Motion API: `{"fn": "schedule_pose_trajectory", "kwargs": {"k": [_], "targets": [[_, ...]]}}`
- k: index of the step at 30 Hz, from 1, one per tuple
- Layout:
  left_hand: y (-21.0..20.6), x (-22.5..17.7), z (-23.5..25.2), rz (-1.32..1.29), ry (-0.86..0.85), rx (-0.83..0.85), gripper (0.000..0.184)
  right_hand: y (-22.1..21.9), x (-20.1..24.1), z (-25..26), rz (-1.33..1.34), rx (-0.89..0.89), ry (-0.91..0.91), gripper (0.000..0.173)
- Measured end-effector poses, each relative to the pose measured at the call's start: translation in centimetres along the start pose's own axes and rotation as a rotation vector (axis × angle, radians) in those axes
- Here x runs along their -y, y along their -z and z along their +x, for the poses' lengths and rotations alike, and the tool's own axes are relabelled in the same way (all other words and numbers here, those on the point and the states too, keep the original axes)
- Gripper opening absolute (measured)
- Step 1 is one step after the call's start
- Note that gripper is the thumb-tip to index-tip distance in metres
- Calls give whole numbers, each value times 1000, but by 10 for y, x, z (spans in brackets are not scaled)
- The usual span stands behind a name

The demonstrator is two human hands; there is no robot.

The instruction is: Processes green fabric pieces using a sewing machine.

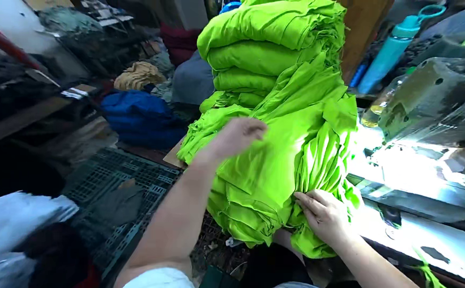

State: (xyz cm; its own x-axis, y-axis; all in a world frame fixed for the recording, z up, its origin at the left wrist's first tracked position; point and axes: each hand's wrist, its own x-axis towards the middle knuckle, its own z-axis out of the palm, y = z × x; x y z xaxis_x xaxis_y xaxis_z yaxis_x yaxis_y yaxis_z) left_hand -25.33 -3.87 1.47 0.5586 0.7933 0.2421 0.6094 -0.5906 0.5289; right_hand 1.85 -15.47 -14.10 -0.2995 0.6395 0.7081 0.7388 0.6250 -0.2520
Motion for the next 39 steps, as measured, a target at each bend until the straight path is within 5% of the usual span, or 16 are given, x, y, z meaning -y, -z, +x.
{"fn": "schedule_pose_trajectory", "kwargs": {"k": [3, 7, 15, 19, 23, 27, 29, 31, 34, 37, 39], "targets": [[34, 55, 24, 153, 300, 145, 27, -1, -3, -1, 38, -35, -6, 24], [38, 80, 30, 83, 372, 337, 24, -3, -6, -2, 66, -62, -18, 24], [50, 64, 25, 398, 248, 236, 18, 0, -6, -3, 71, -54, -25, 23], [61, -17, 7, 371, 265, 264, 20, 5, -5, -1, 124, 14, -77, 25], [6, -134, -8, -178, 155, 320, 16, 51, -6, 16, 610, 272, -397, 31], [-93, -186, -30, -1093, 167, 350, 10, 88, -5, -6, 836, -66, -663, 30], [-141, -195, -41, -1292, 204, 300, 6, 104, -13, -28, 794, -103, -828, 40], [-185, -191, -48, -1288, 116, 150, 36, 118, -20, -58, 620, -101, -881, 43], [-232, -171, -55, -1102, -38, -89, 65, 136, -18, -102, 238, -176, -695, 29], [-250, -152, -61, -878, -228, -160, 19, 145, -19, -126, -39, -233, -317, 20], [-244, -154, -59, -842, -203, -56, 16, 143, -19, -131, -103, -235, -186, 17]]}}
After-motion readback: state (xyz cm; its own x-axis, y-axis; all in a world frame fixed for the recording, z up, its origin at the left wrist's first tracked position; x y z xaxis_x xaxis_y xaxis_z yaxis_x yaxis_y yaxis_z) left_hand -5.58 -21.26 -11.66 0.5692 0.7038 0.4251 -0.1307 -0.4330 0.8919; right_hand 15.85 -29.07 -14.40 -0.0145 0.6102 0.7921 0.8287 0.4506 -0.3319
